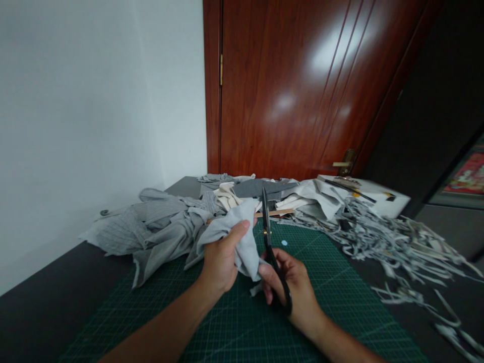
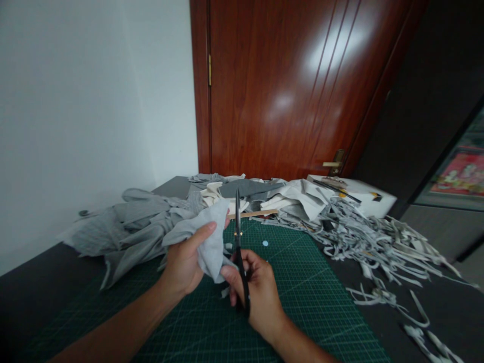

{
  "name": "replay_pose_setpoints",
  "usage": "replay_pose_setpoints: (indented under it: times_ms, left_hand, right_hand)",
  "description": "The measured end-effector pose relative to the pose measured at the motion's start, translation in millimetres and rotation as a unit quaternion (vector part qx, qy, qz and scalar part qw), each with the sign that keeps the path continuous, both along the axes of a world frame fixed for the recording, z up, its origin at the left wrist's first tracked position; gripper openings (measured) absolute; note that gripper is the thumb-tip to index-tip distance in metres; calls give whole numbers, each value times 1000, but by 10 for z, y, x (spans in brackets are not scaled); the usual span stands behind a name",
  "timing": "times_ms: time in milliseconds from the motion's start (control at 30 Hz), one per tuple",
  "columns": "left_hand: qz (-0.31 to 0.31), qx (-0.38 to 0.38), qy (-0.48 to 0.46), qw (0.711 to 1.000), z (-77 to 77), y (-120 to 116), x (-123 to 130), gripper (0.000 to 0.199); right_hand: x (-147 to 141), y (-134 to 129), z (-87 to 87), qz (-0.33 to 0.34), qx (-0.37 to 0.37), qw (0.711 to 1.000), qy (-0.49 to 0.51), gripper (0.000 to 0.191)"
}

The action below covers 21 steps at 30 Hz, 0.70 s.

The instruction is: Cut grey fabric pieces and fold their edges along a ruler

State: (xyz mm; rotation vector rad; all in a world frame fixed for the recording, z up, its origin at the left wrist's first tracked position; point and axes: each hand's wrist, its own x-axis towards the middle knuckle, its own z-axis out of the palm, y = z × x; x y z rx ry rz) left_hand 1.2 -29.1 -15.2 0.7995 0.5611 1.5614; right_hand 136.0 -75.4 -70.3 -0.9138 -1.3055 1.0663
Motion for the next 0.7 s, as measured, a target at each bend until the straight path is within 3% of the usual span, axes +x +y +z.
replay_pose_setpoints:
  times_ms: [167, 300, 533, 700]
  left_hand:
    - [-21, -6, -52, 998, 1, 8, 41, 44]
    - [-97, -46, -51, 993, -34, -4, 58, 53]
    - [-186, -60, -83, 977, 27, -55, 17, 42]
    - [-203, -71, -57, 975, 40, -36, 0, 38]
  right_hand:
    - [91, 81, 28, -58, -1, 998, 18, 54]
    - [121, 105, 58, -66, -22, 997, 23, 53]
    - [85, 119, 91, -123, -58, 988, 77, 54]
    - [184, 185, 115, -109, -79, 979, 153, 52]
